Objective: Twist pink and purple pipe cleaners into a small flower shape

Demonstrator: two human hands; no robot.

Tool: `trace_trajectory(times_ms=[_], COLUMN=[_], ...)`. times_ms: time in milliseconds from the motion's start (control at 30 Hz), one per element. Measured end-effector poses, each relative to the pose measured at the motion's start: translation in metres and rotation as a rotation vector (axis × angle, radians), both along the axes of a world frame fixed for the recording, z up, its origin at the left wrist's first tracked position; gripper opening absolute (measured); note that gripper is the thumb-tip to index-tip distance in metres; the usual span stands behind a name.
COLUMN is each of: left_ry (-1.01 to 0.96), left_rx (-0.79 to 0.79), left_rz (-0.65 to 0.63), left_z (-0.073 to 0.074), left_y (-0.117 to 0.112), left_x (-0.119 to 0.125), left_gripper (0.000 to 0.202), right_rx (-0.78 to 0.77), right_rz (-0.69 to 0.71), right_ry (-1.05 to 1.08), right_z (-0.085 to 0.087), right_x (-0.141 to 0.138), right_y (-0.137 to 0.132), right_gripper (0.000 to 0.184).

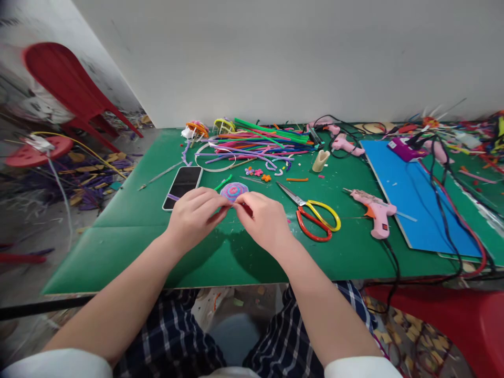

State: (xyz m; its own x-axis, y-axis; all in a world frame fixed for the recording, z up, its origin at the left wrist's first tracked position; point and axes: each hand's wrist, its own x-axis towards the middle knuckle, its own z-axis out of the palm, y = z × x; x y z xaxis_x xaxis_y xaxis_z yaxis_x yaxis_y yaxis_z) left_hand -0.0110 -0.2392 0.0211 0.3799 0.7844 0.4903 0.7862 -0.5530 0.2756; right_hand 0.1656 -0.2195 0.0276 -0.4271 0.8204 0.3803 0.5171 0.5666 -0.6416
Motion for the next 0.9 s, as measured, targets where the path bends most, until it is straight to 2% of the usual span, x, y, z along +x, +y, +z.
trace_trajectory(times_ms=[133, 200, 267, 333, 400, 500, 600, 700, 800, 900], left_ry=[-0.017, -0.076, -0.140, -0.219, -0.337, -0.551, -0.735, -0.856, -0.880, -0.805], left_rx=[0.014, 0.007, 0.002, -0.059, -0.235, -0.589, -0.806, -0.882, -0.831, -0.707], left_rz=[-0.012, 0.002, 0.045, 0.090, 0.090, 0.046, 0.027, 0.002, 0.004, 0.018], left_z=[-0.008, -0.009, -0.006, 0.002, 0.011, 0.021, 0.021, 0.016, 0.013, 0.014], left_y=[-0.003, -0.003, -0.003, -0.003, -0.004, -0.003, 0.000, 0.002, 0.002, -0.001], left_x=[-0.003, -0.002, 0.001, 0.005, 0.007, 0.005, 0.001, 0.000, 0.002, 0.006], left_gripper=[0.020, 0.019, 0.018, 0.020, 0.024, 0.027, 0.025, 0.021, 0.020, 0.020], right_rx=[-0.428, -0.483, -0.328, -0.031, 0.253, 0.492, 0.614, 0.664, 0.666, 0.619], right_rz=[0.075, 0.087, 0.051, -0.005, -0.045, -0.046, -0.020, -0.008, -0.010, -0.001], right_ry=[0.250, 0.298, 0.253, 0.132, -0.011, -0.141, -0.163, -0.170, -0.162, -0.133], right_z=[-0.001, -0.002, -0.003, -0.003, -0.004, -0.006, -0.009, -0.010, -0.009, -0.006], right_x=[-0.002, -0.003, -0.003, -0.001, 0.001, 0.003, 0.004, 0.003, 0.002, 0.002], right_y=[0.003, 0.004, 0.004, 0.003, 0.003, 0.004, 0.005, 0.005, 0.005, 0.003], right_gripper=[0.021, 0.024, 0.022, 0.020, 0.018, 0.017, 0.018, 0.018, 0.017, 0.015])
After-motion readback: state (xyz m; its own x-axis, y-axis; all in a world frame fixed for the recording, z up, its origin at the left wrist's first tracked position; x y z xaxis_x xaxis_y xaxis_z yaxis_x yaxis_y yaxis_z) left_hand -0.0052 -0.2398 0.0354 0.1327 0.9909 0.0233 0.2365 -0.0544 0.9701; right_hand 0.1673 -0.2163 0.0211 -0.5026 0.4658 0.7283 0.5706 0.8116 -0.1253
